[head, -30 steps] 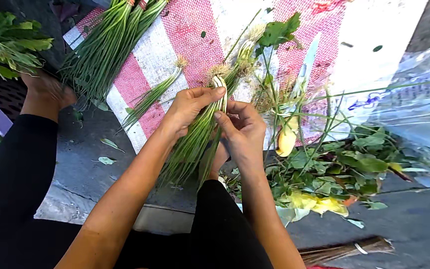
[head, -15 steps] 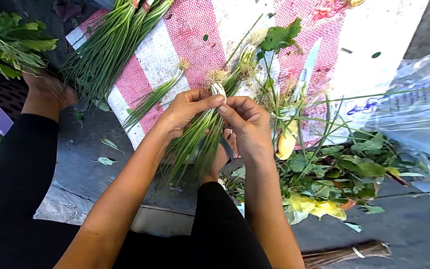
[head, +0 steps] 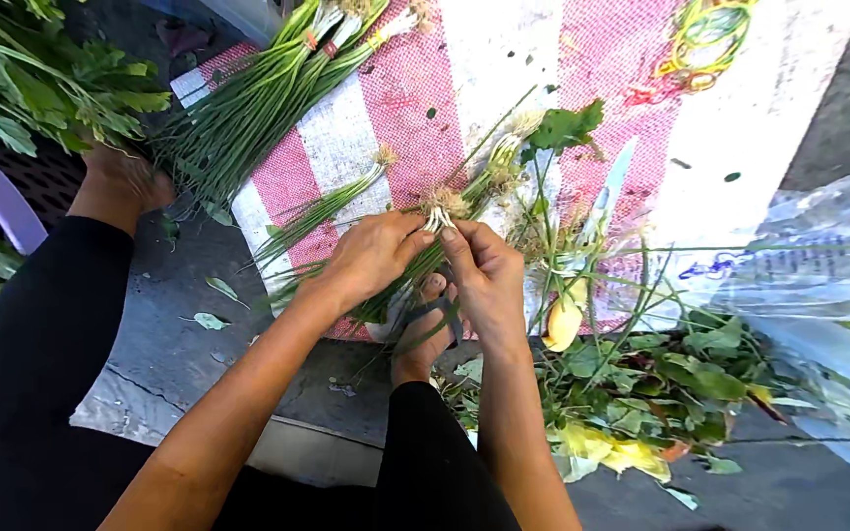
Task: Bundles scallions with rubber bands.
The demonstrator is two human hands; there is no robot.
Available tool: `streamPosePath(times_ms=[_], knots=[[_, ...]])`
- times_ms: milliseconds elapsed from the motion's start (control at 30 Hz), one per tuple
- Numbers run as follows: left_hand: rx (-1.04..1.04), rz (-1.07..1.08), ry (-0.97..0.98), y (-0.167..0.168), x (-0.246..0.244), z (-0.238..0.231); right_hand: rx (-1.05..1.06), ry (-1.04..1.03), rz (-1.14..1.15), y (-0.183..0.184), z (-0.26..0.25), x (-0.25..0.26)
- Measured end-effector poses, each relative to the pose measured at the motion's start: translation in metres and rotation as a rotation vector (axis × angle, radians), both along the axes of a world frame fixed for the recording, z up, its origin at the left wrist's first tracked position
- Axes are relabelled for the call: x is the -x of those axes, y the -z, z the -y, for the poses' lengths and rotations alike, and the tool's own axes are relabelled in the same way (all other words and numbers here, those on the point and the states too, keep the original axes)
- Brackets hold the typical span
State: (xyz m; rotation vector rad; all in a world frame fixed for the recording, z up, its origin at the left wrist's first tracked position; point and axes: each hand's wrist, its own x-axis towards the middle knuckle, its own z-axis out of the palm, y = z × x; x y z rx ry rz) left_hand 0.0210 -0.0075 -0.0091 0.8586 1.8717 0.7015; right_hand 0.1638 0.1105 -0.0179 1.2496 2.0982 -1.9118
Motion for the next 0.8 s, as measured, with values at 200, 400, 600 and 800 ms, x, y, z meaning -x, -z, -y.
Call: streamPosePath(times_ms=[200,400,600,800], knots=[[-0.072,0.059,0.064,-0.004,0.005,0.043,-0.001,-0.367,0.049,-0.002,-0.017,-0.018],[-0.051,0.385,-0.115,0.000,0.014,0.080,-0.264,-0.396,0.035,-0.015,-0.050,-0.051],[0.115,0.164,-0.198,0.008,0.001,0.055,0.069,0.259,0.026,-0.023,-0.059,-0.040],[0.185,-0.603,-0.307,0.060,0.003,0.004,0.561,0.476,-0.147,-0.021,-0.017,0.002]])
